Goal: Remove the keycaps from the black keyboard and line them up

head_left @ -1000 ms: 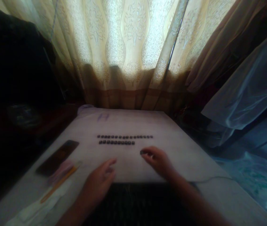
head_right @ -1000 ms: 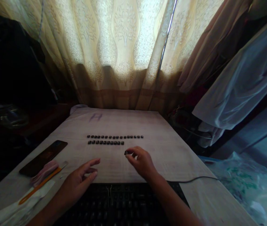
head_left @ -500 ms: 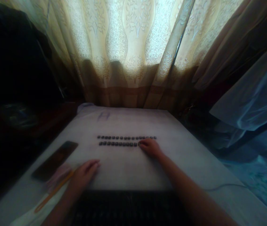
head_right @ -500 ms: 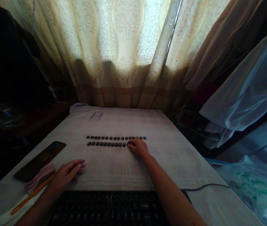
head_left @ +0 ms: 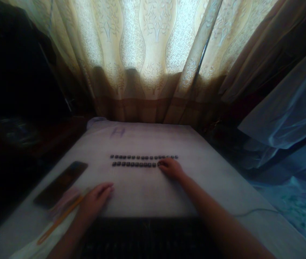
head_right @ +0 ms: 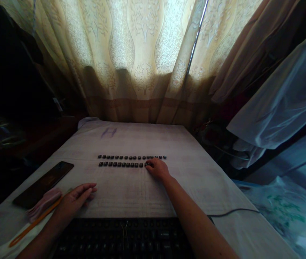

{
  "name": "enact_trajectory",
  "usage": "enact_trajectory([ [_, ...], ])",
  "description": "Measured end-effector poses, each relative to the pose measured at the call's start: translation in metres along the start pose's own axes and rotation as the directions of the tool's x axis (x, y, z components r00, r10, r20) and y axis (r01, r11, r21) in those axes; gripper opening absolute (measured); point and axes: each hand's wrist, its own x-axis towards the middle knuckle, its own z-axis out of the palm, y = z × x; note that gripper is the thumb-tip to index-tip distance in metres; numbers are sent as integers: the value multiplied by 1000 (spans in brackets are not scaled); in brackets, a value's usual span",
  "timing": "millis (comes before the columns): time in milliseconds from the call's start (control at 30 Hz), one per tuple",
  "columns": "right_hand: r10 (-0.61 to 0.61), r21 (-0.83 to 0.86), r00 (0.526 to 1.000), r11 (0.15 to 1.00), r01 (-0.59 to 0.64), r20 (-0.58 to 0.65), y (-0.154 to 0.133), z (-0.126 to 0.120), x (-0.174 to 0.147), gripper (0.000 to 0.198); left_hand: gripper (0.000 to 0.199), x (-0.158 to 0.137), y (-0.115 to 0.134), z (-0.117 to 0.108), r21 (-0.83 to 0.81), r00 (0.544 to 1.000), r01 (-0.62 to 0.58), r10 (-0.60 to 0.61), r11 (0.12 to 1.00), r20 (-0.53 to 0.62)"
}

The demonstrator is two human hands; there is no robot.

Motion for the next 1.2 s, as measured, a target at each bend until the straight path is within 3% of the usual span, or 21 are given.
enact_trajectory([
  [200,-9,27,998,1000,10,-61,-1,-10,-11,36,49,-1,6,0,-14,1000,-16,16,1000,9],
  [367,-49,58,991,997,57,-124,-14,-33,-60,25,54,-4,13,1,-27,1000,-13,13,1000,0],
  [433,-138,102,978,983,155,-155,-29,-41,-92,21,55,-4,14,2,-23,1000,-10,10,1000,3],
  [533,-318,146,944,933,328,-89,-57,-47,-138,19,55,-5,15,3,-16,1000,-16,16,1000,2],
  [667,-432,23,902,902,432,6,-85,-37,-176,22,53,-7,16,4,-13,999,-31,31,999,-11],
  [800,-499,-32,866,867,498,-30,-94,-20,-183,14,52,-10,16,4,-13,998,-57,57,998,-26],
  [867,-531,-100,847,843,529,11,-96,-17,-180,6,51,-11,16,4,-12,997,-66,65,998,-30],
  [1000,-550,-256,827,787,561,119,-100,-19,-174,12,50,-10,14,3,-4,997,-74,74,997,-25],
  [1100,-508,-188,855,834,518,100,-97,-24,-171,10,51,-9,13,3,1,997,-74,74,997,-17],
  [1200,-412,56,911,910,411,-8,-84,-31,-171,10,53,-8,12,3,5,997,-70,70,998,-13],
])
